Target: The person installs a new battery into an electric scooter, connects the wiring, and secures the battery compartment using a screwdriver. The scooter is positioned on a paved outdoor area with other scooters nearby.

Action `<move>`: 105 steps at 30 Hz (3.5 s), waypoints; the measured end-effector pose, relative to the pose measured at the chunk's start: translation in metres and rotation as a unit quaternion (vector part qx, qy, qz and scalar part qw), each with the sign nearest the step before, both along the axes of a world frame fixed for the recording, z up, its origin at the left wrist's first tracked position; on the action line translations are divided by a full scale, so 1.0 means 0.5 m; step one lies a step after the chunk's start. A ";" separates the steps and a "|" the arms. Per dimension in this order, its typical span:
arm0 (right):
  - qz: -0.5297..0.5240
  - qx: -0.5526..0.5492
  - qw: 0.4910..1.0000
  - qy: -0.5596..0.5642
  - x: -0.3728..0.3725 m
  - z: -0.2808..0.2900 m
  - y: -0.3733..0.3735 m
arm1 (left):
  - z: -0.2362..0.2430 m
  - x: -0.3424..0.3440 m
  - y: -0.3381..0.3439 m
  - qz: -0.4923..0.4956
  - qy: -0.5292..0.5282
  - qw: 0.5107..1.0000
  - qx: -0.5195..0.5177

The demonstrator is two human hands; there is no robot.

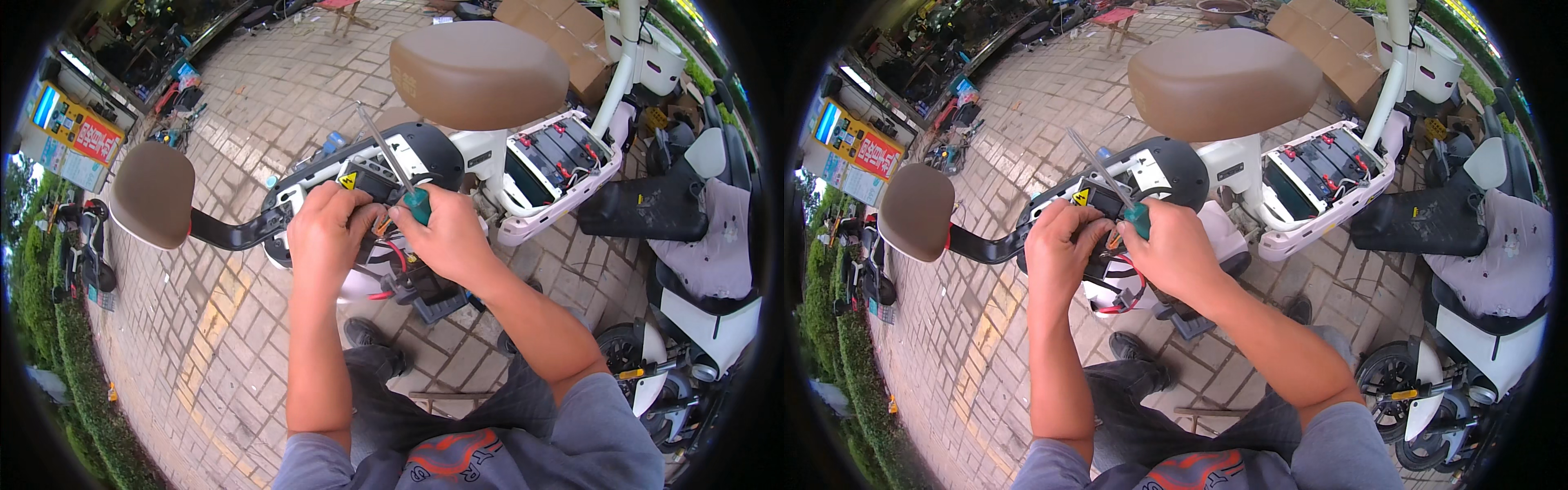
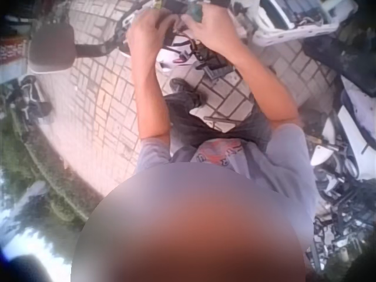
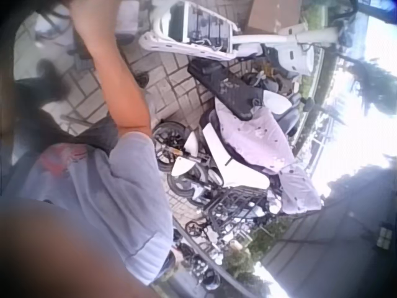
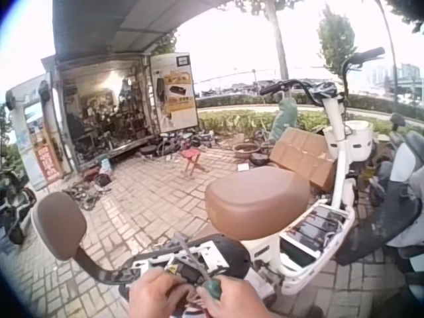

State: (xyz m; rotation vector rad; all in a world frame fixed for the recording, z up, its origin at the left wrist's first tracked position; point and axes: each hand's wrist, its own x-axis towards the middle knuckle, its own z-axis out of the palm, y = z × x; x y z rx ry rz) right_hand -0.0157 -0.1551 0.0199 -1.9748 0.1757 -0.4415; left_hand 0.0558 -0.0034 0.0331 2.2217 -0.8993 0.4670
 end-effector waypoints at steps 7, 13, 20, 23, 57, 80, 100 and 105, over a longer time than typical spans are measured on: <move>-0.015 -0.025 0.999 0.025 0.012 -0.006 0.001 | -0.001 0.007 -0.005 0.050 0.066 0.997 -0.007; -0.024 -0.017 0.998 0.054 0.016 -0.004 0.001 | -0.020 0.018 -0.003 0.015 0.020 0.999 -0.033; -0.021 -0.015 0.997 0.072 0.019 0.002 -0.002 | -0.013 0.011 0.003 -0.012 -0.014 1.000 -0.016; -0.020 -0.025 0.997 0.073 0.019 0.007 -0.002 | -0.016 0.009 0.001 -0.004 0.013 0.999 -0.045; 0.128 -0.408 0.897 -0.116 -0.193 0.231 -0.084 | -0.037 0.011 0.025 -0.026 -0.035 0.996 -0.075; 0.178 -0.618 0.744 -0.181 -0.144 0.225 -0.005 | -0.038 0.013 0.026 -0.022 -0.045 0.996 -0.069; 0.162 -0.537 0.827 -0.024 -0.114 0.314 0.018 | -0.038 0.012 0.015 0.009 -0.030 0.997 -0.072; 0.103 -0.605 0.789 -0.034 -0.130 0.283 0.033 | -0.035 0.008 0.002 0.033 -0.033 0.995 -0.083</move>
